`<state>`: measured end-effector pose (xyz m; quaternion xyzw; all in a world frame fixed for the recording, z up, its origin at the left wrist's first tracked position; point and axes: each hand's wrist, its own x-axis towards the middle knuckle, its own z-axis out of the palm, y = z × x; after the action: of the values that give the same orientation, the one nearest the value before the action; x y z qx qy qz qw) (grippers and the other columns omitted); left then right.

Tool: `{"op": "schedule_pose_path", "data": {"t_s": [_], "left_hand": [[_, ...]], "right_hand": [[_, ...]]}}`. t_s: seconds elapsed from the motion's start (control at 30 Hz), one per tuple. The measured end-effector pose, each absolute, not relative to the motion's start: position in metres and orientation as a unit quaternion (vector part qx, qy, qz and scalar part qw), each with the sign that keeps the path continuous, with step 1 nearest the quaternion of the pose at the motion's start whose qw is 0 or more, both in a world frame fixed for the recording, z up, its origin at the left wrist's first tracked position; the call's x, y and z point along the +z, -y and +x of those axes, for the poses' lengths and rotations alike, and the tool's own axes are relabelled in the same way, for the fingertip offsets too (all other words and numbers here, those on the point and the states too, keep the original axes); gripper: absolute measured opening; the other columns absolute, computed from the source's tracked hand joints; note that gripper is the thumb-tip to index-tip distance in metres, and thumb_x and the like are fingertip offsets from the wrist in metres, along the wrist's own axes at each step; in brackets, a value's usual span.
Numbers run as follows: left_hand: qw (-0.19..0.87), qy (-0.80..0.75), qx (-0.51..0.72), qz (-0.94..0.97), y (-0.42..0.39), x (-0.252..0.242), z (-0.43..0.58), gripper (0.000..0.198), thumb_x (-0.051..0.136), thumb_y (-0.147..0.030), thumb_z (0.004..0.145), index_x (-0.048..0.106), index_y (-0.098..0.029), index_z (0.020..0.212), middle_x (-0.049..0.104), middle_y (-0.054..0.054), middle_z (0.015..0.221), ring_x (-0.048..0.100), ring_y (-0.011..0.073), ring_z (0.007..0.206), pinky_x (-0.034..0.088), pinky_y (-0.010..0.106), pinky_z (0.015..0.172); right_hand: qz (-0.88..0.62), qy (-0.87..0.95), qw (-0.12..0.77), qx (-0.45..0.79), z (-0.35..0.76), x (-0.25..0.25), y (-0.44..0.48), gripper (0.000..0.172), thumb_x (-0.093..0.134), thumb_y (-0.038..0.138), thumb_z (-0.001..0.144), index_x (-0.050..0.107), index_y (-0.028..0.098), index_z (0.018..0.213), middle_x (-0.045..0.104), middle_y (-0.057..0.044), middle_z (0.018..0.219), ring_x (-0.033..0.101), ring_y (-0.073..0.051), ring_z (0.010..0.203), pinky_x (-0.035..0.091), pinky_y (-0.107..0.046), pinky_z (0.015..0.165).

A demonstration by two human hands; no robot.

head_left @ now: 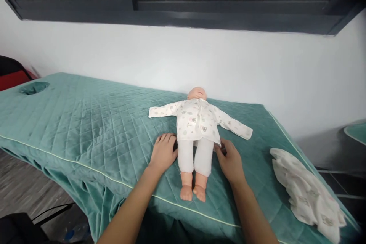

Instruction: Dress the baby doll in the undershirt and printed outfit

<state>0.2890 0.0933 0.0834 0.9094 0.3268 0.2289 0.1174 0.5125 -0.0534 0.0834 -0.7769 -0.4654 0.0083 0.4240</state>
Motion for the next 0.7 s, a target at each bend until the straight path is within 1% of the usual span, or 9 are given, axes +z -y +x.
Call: {"op": "schedule_pose_path", "data": {"t_s": [0.07,0.2,0.33,0.5,0.6,0.67,0.7], "left_hand": [[0.119,-0.333,0.234,0.906,-0.094,0.083,0.288,0.014,0.053,-0.025,0.094,0.062,-0.022,0.106,0.068,0.007,0.122,0.060,0.0275,0.113,0.045,0.045,0.098],[0.147,-0.354,0.265,0.885,-0.100,0.079,0.286,0.015,0.048,-0.024,0.097,0.063,-0.022,0.098,0.070,0.006,0.113,0.062,0.0250,0.106,0.046,0.041,0.093],[0.157,-0.391,0.300,0.856,-0.102,0.074,0.284,0.016,0.049,-0.025,0.095,0.061,-0.021,0.086,0.072,0.006,0.100,0.063,0.0251,0.098,0.046,0.040,0.088],[0.166,-0.425,0.322,0.830,-0.104,0.071,0.282,0.018,0.051,-0.022,0.091,0.058,-0.022,0.075,0.071,0.005,0.088,0.062,0.0244,0.091,0.046,0.039,0.085],[0.153,-0.434,0.316,0.830,-0.105,0.071,0.283,0.017,0.052,-0.023,0.091,0.058,-0.022,0.074,0.071,0.006,0.089,0.062,0.0258,0.092,0.047,0.040,0.084],[0.142,-0.431,0.321,0.831,-0.104,0.070,0.285,0.013,0.053,-0.026,0.092,0.060,-0.022,0.082,0.071,0.006,0.095,0.063,0.0270,0.096,0.047,0.043,0.086],[0.140,-0.426,0.330,0.831,-0.103,0.070,0.286,0.010,0.054,-0.027,0.092,0.061,-0.022,0.090,0.071,0.007,0.101,0.064,0.0277,0.100,0.048,0.044,0.088]], "right_hand": [[-0.784,0.460,0.417,0.011,0.512,0.084,0.054,0.028,0.050,0.037,0.094,0.068,0.020,0.107,0.068,-0.007,0.095,0.060,-0.022,0.082,0.047,-0.035,0.076],[-0.794,0.437,0.423,0.011,0.512,0.085,0.055,0.028,0.050,0.036,0.090,0.070,0.018,0.101,0.069,-0.007,0.087,0.059,-0.021,0.075,0.045,-0.033,0.072],[-0.809,0.392,0.439,0.006,0.511,0.088,0.057,0.030,0.051,0.038,0.087,0.070,0.017,0.098,0.069,-0.007,0.082,0.058,-0.020,0.071,0.043,-0.032,0.068],[-0.825,0.351,0.442,0.001,0.511,0.088,0.059,0.026,0.051,0.037,0.084,0.067,0.017,0.092,0.068,-0.006,0.077,0.058,-0.020,0.069,0.043,-0.033,0.067],[-0.823,0.366,0.434,-0.003,0.514,0.084,0.059,0.022,0.051,0.031,0.083,0.066,0.018,0.092,0.068,-0.007,0.082,0.060,-0.022,0.075,0.046,-0.035,0.071],[-0.808,0.390,0.442,-0.013,0.515,0.081,0.058,0.023,0.051,0.026,0.081,0.065,0.018,0.098,0.068,-0.009,0.092,0.062,-0.024,0.085,0.049,-0.037,0.074],[-0.797,0.406,0.447,-0.021,0.514,0.080,0.057,0.027,0.050,0.023,0.080,0.064,0.018,0.104,0.067,-0.010,0.100,0.062,-0.025,0.092,0.051,-0.038,0.077]]}}
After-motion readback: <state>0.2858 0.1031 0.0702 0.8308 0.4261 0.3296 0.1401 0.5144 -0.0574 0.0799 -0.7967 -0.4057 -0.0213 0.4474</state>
